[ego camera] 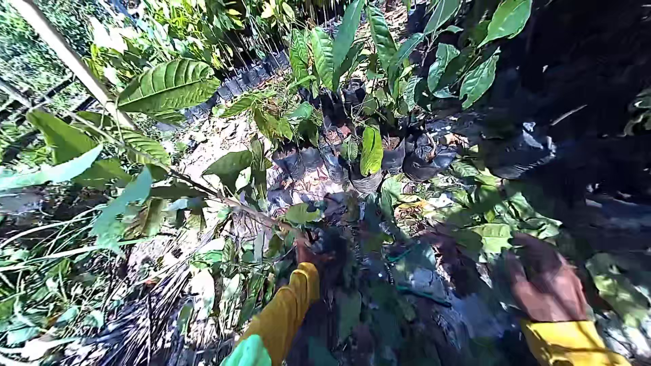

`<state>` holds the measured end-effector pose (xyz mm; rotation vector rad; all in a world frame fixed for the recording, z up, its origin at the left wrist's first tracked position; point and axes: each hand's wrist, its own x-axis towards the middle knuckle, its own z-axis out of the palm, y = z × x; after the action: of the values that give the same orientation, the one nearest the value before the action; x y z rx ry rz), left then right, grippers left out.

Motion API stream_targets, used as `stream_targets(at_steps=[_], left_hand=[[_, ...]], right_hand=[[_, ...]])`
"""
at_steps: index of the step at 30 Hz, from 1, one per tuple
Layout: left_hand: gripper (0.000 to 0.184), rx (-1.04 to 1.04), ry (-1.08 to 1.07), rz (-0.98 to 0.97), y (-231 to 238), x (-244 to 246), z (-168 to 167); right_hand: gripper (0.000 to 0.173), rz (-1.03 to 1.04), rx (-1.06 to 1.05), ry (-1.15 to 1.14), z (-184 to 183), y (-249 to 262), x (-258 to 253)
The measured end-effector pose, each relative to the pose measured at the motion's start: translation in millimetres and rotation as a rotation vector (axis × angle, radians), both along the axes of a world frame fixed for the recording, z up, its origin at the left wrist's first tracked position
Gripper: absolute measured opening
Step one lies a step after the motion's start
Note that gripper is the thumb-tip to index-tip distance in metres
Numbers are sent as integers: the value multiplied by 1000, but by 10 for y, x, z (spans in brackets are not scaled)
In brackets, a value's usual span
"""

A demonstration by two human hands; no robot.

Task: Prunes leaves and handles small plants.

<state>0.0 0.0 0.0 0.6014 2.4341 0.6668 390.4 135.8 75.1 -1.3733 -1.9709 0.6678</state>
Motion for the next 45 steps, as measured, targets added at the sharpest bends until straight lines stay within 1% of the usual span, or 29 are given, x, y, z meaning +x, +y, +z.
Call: stream_targets(at_steps=[2,4,5,6,8,10,12,13,14,16,17,18,20,22,23,24,25,27,28,29,30,31,34,35,36,38,41,44,45], left_hand=[[131,-43,20,-49,0,-27,66],[130,-65,41,-135,-27,-68,129],[129,-90,47,-195,-71,-101,154],[126,-125,45,-260,-123,-143,184],[111,-244,49,-399,-210,-236,210],[95,-362,81,-515,-259,-296,262],[90,-362,33,-505,-319,-314,472],[91,-325,9,-484,-365,-341,556],[90,-225,2,-474,-428,-378,581],[73,-17,-2,-479,-518,-429,616],[61,69,-11,-476,-551,-425,650],[52,113,-18,-469,-568,-403,716],[42,184,-53,-420,-585,-346,863],[33,370,-138,-315,-614,-335,906],[31,506,-232,-217,-617,-334,905],[33,634,-367,-71,-596,-311,925],[33,725,-509,104,-559,-268,1004],[49,787,-653,381,-480,-206,1175],[59,775,-703,450,-450,-214,1220],[64,753,-739,479,-427,-238,1247],[67,718,-748,484,-397,-261,1259],[65,680,-755,490,-367,-278,1272],[43,631,-716,503,-314,-316,1246],[38,620,-688,496,-298,-315,1244],[34,610,-661,480,-276,-311,1256],[28,579,-580,406,-236,-321,1271],[27,553,-538,311,-206,-417,1220],[19,481,-464,308,-196,-435,1179],[22,442,-476,331,-207,-418,1182]], right_hand=[[48,245,-43,-148,-196,-230,-320],[59,454,-87,-286,-360,-358,-580],[67,537,-42,-321,-474,-405,-656],[76,600,-56,-365,-543,-439,-713],[94,679,-172,-516,-579,-468,-787],[102,710,-315,-701,-588,-438,-845],[100,716,-343,-776,-676,-401,-851],[98,727,-332,-773,-720,-393,-833],[96,743,-315,-747,-750,-391,-808],[85,763,-257,-584,-716,-412,-801],[78,761,-221,-478,-608,-447,-851],[70,750,-163,-362,-464,-490,-956],[56,764,-14,-135,-143,-567,-1283],[52,828,124,2,235,-624,-1736],[54,867,186,45,426,-639,-1983],[59,923,199,83,620,-643,-2236],[67,990,156,86,808,-634,-2483],[87,1111,-13,-65,1124,-575,-2946],[95,1139,-75,-191,1213,-547,-3151],[101,1163,-98,-308,1222,-522,-3313],[101,1182,-109,-393,1173,-506,-3424],[95,1193,-109,-454,1099,-501,-3489],[59,1156,-108,-514,873,-540,-3534],[51,1117,-107,-528,836,-568,-3516],[49,1078,-115,-544,824,-594,-3490],[56,1037,-150,-578,816,-630,-3433],[58,1018,-147,-568,762,-634,-3390],[56,999,-123,-548,656,-655,-3347],[52,985,-116,-531,605,-683,-3309]])
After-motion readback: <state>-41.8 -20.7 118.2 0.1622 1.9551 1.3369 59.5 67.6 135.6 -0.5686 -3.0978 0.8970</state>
